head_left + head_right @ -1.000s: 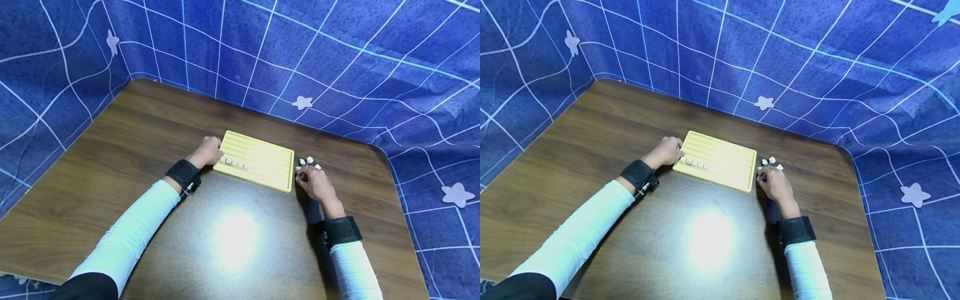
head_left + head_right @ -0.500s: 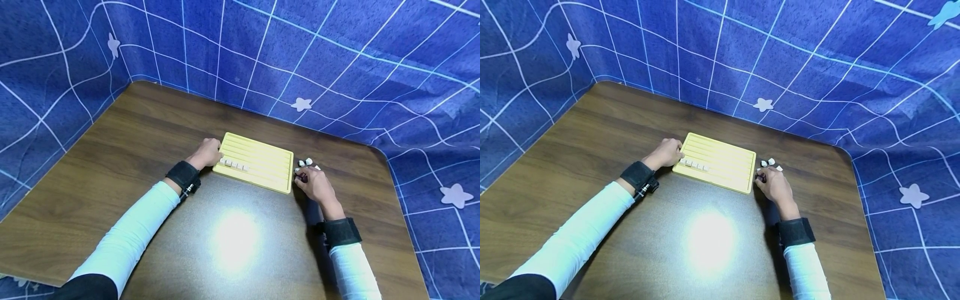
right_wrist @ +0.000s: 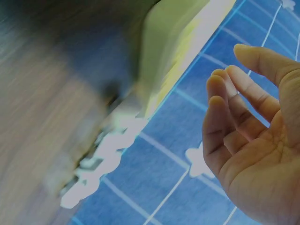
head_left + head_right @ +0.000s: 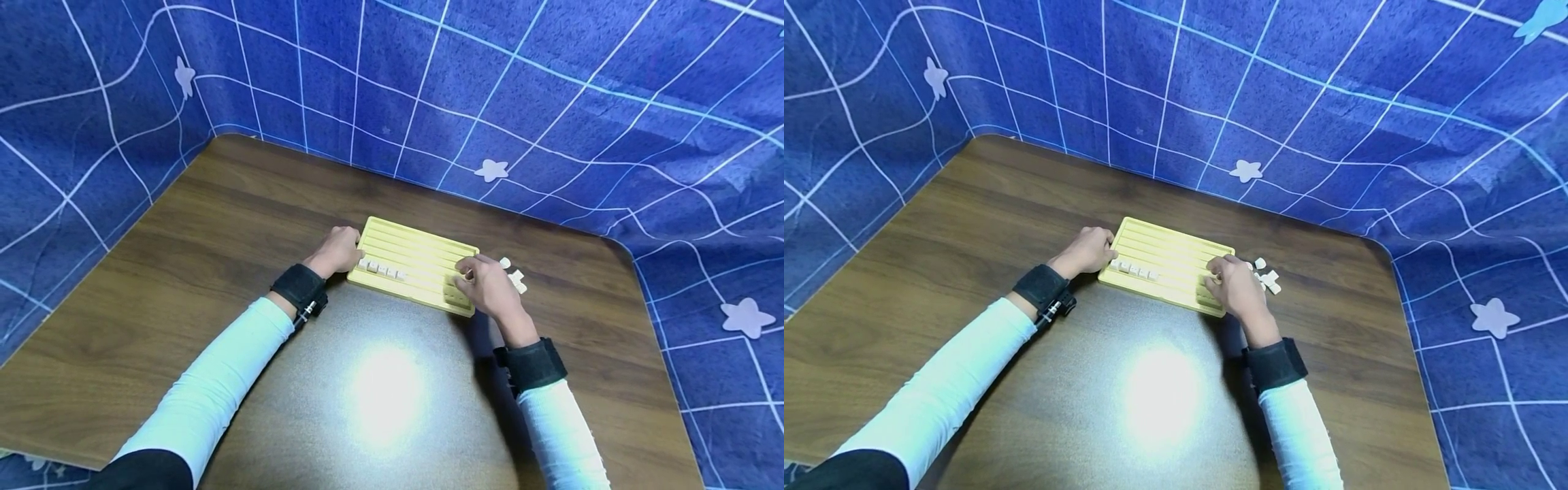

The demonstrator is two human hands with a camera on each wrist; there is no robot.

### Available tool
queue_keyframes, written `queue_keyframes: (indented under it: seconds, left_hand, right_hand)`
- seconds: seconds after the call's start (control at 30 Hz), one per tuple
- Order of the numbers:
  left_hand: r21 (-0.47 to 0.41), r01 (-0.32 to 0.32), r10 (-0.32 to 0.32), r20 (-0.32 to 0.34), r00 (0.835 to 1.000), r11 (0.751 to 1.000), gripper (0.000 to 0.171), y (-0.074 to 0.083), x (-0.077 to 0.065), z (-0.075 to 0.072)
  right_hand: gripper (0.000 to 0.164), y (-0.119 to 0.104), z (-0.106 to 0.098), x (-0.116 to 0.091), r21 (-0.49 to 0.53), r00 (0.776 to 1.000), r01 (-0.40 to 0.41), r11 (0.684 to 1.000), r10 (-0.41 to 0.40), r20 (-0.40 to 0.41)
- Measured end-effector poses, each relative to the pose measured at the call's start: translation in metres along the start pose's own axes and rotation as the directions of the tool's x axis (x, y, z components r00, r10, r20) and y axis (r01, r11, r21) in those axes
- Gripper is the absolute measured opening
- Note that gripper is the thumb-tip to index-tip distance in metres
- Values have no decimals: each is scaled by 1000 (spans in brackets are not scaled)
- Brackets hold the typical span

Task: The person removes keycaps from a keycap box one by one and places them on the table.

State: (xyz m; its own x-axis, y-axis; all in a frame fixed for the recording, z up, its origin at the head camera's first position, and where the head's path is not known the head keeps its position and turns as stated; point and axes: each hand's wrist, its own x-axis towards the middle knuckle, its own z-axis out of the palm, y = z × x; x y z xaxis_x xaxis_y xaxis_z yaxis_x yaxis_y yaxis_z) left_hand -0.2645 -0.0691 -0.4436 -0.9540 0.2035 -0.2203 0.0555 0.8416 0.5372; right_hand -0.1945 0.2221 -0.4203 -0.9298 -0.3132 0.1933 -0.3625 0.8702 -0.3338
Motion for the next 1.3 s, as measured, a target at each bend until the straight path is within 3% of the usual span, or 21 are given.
queue_keyframes:
  seconds: [0.27, 0.53, 1.0, 1.3]
  left_hand:
    - [13, -3, 3, -22, 1000, 1000, 21, -1, 0, 0]
    - [11, -4, 4, -7, 1000, 1000, 20, -1, 0, 1]
    - [22, -15, 15, -16, 1000, 1000, 15, 0, -1, 0]
    - [19, -13, 13, -12, 1000, 1000, 15, 0, -1, 0]
  right_hand:
    - [22, -35, 14, 19, 0, 995, 71, 997, -71, 65]
    - [25, -57, 28, 32, 6, 989, 50, 999, -50, 140]
    - [23, -69, 47, 37, -53, 983, 17, 998, -7, 181]
    - [19, -72, 48, 39, -59, 979, 2, 998, 10, 203]
